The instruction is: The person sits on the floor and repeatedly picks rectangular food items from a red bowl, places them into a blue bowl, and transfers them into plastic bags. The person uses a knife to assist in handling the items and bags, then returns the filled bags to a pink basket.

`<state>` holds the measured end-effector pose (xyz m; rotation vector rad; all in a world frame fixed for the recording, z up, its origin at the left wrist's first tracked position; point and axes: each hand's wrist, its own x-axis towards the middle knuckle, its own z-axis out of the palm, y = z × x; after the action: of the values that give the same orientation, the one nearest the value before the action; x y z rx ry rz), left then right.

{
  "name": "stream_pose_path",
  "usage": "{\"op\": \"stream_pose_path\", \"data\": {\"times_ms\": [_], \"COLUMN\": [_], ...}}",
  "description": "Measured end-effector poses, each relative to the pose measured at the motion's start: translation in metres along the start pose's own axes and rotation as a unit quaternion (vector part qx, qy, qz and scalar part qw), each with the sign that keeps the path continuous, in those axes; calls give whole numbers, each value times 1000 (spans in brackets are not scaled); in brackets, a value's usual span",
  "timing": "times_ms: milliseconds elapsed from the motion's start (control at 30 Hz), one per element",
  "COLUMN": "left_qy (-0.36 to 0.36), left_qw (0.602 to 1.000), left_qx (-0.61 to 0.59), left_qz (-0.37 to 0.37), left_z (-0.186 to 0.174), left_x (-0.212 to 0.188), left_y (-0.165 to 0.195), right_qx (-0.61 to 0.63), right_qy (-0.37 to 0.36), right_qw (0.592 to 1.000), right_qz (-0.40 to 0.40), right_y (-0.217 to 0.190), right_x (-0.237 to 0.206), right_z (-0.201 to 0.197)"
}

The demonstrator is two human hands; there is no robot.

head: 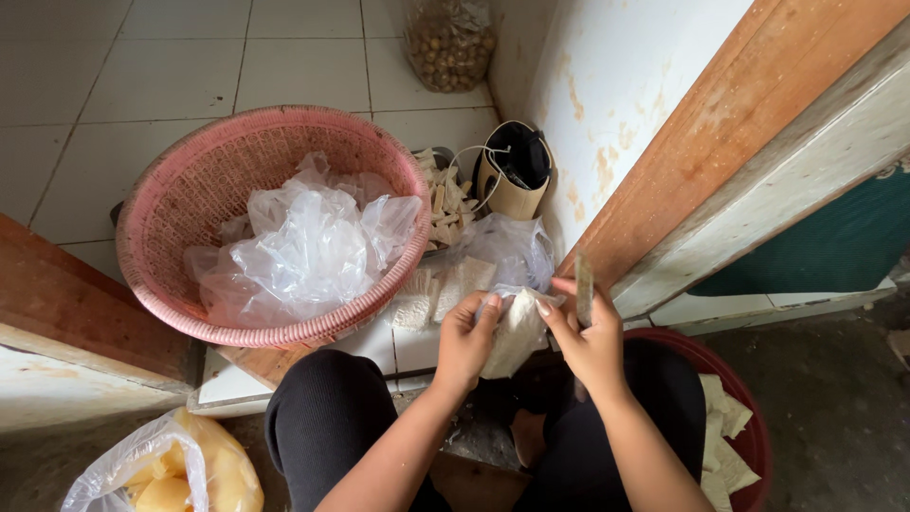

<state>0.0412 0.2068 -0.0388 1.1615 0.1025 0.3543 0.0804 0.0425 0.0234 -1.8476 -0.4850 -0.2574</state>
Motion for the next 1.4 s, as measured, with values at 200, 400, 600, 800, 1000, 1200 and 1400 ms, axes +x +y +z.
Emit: {"op": "stream_pose_path", "data": {"times_ms": [200, 400, 600, 800, 1000, 1200, 1400], "left_qy": [1, 3, 8, 7, 28, 40, 102], "left_qw": [988, 984, 972, 974, 963, 988, 971], "left_qx": [108, 131, 181, 192, 199, 120, -150], "left_qz": [110, 123, 146, 118, 180, 91, -156], "left_z": [12, 22, 26, 23, 22, 18, -11], "left_x": [-10, -17, -19, -16, -13, -8, 25], "left_y": [14, 30, 40, 41, 35, 9, -18], "right_qx": [39, 89, 122, 146, 188, 222, 350], "right_qy": [-1, -24, -56, -125, -183, -249, -332], "right_qw": [999, 987, 983, 972, 958, 939, 876], "right_qz": [3, 128, 123, 134, 118, 78, -20], "right_y": [2, 0, 4, 16, 23, 22, 28], "right_x": [-5, -7, -9, -11, -10, -4, -14], "right_z": [17, 17, 15, 7, 2, -11, -6]}}
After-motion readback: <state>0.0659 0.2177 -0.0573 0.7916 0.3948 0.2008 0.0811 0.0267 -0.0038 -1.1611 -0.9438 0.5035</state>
